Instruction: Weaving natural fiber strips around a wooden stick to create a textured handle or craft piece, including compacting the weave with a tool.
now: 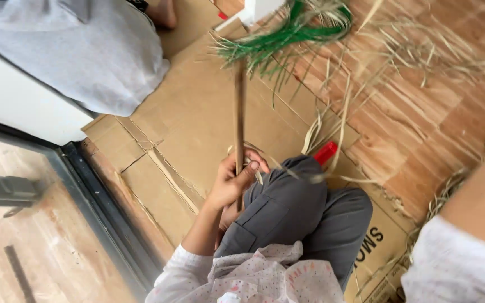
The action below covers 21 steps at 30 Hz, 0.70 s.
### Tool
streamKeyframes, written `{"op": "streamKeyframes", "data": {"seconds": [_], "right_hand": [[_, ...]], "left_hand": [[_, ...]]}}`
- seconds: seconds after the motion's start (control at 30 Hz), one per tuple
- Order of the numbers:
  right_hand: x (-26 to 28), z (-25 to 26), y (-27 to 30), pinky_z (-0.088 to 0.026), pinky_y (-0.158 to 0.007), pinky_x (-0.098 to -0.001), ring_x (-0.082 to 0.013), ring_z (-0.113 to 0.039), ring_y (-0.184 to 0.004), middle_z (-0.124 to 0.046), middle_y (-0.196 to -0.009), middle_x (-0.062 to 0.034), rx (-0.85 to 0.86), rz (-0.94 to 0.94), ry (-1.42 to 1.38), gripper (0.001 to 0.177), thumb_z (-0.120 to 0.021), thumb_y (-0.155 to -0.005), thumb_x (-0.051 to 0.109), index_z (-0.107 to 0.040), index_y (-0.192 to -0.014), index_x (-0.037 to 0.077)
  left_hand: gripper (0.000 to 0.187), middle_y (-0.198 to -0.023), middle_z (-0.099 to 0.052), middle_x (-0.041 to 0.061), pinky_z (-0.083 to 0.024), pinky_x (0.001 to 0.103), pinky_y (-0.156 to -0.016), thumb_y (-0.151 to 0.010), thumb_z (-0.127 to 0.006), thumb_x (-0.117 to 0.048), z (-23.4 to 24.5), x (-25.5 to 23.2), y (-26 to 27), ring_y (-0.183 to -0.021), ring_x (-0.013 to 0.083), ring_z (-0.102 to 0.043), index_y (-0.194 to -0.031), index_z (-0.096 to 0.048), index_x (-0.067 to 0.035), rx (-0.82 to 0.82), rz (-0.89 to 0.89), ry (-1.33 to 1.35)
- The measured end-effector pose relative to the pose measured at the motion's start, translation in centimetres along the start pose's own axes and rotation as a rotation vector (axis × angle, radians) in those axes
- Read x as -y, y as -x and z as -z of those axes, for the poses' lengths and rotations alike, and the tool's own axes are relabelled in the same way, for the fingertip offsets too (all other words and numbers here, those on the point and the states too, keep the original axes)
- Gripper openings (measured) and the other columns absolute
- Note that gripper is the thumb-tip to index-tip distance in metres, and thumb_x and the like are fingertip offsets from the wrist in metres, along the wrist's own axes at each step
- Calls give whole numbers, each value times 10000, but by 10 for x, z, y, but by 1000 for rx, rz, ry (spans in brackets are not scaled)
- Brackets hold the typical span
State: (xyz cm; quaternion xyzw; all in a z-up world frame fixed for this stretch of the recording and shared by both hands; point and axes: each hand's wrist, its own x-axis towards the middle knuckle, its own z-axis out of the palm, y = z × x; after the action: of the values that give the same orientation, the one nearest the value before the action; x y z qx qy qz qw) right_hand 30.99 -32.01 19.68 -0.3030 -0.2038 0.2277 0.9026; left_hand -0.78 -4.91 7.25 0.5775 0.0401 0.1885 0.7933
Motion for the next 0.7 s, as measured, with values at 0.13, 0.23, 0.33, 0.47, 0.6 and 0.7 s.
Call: {"op": "streamKeyframes", "data": {"seconds": [0.13,0.23,0.33,0.47,0.6,0.7], "right_hand": [[-97,-73,81,-577,-842,-213,-119,-717,-1004,-727,-1184,-74,50,-22,652,268,-642,-1002,169,-662,-1254,81],[-159,-75,151,-597,-879,-321,-179,-749,-965,-794,-1005,-85,5,-109,1146,205,-755,-892,148,-771,-1093,110],[-182,-63,175,-580,-922,-380,-206,-708,-1035,-778,-1089,-145,-23,-76,1082,275,-705,-903,66,-743,-1174,43],[-188,-49,176,-614,-668,-300,-146,-686,-817,-758,-925,-170,-89,262,1167,143,-776,-884,1,-737,-1019,-23],[-162,-16,177,-646,-524,-316,-224,-740,-591,-742,-732,-186,-8,145,1164,58,-759,-873,-11,-757,-927,-33],[-117,51,183,-635,-583,-375,-252,-737,-674,-738,-746,-207,-61,49,1257,81,-698,-938,31,-760,-932,-21]], "left_hand": [[94,-764,-700,111,-369,182,-450,-973,-649,-79,-25,-5,3,-489,54,-489,-1018,-667,1,-128,-214,-17],[112,-799,-701,89,-455,245,-579,-947,-689,-75,-39,19,1,-624,106,-573,-1039,-703,-14,-57,-301,-102],[130,-807,-700,79,-517,290,-658,-950,-686,-67,-65,28,-10,-711,121,-604,-1075,-711,-39,19,-322,-129],[76,-691,-680,69,-479,233,-560,-976,-659,-82,-97,2,-14,-606,100,-607,-1033,-707,-64,14,-226,-88],[84,-781,-716,93,-504,256,-683,-980,-664,-77,-68,10,-25,-690,115,-627,-1037,-722,-55,-17,-245,49],[131,-696,-667,124,-382,207,-480,-984,-597,-75,-15,-17,-36,-499,72,-505,-1099,-625,-17,-87,-184,151]]}}
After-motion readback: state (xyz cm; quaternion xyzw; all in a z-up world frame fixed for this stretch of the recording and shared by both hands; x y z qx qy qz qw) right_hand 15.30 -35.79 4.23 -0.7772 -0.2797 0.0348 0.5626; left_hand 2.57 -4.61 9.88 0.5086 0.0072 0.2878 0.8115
